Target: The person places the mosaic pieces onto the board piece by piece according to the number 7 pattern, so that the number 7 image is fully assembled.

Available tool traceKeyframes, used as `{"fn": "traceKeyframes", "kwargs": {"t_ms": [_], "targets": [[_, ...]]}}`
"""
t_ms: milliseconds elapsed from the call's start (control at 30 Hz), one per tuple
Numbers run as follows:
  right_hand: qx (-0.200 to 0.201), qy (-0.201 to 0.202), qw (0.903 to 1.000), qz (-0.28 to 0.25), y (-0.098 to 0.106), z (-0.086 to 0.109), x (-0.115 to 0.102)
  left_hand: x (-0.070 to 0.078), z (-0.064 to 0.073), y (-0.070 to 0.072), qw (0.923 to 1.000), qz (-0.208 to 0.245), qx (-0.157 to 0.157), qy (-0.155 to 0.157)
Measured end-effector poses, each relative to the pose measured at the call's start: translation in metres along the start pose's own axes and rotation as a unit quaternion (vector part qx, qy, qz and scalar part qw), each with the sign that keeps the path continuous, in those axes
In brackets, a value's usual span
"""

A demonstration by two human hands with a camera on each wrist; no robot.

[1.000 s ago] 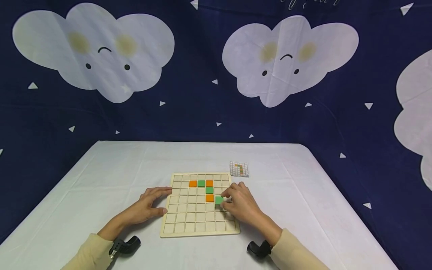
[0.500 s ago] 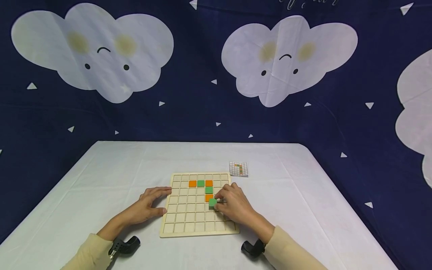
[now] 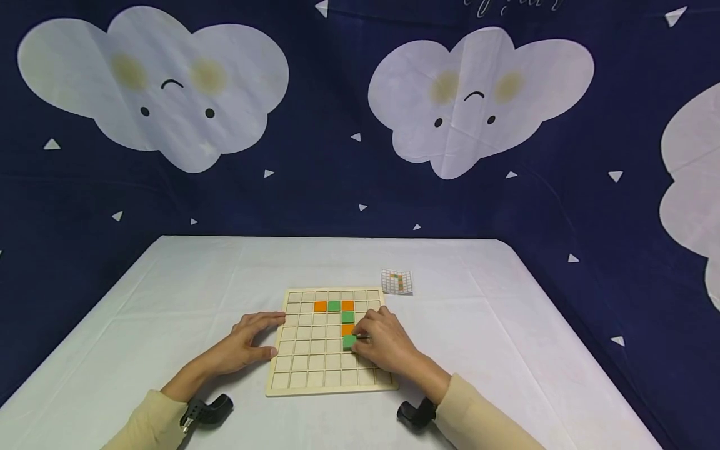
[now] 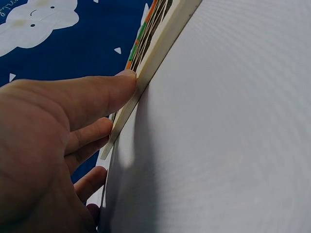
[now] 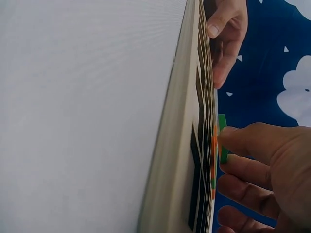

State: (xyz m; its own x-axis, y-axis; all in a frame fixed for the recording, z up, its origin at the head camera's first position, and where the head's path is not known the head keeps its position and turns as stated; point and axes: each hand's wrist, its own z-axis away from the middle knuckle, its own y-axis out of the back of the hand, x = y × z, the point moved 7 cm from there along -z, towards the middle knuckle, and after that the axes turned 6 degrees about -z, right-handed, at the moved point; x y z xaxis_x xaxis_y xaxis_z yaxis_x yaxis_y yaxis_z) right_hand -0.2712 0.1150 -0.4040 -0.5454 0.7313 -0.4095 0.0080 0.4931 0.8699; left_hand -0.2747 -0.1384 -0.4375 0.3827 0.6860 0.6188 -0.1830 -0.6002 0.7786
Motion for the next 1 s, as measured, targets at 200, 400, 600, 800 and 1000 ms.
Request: {"fn": "traceKeyframes", "kwargs": {"t_ms": [200, 400, 600, 800, 1000], "targets": [[0.003, -0.001, 1.0, 0.006, -0.0009, -0.0012, -0.0024, -0.0001, -0.0003, 0.0, 1.0, -0.003, 0.0, 0.001], [-0.006, -0.011, 0.9999, 0.012, -0.0038, -0.001, -0.0009, -0.0007, -0.0003, -0.0003, 1.0, -0.001, -0.002, 0.004], [-0.004, -0.005, 0.9998, 0.017, -0.0059, -0.0015, -0.001, -0.0013, -0.0003, -0.0007, 1.0, 0.001, -0.002, 0.002], [-0.002, -0.001, 0.9998, 0.019, -0.0067, -0.0013, -0.0004, -0.0014, -0.0005, -0.0008, 1.0, 0.001, 0.0, 0.0], [0.0, 0.001, 0.9998, 0.021, -0.0059, -0.0003, -0.0002, -0.0017, -0.0012, -0.0012, 1.0, -0.005, 0.004, -0.004]]}}
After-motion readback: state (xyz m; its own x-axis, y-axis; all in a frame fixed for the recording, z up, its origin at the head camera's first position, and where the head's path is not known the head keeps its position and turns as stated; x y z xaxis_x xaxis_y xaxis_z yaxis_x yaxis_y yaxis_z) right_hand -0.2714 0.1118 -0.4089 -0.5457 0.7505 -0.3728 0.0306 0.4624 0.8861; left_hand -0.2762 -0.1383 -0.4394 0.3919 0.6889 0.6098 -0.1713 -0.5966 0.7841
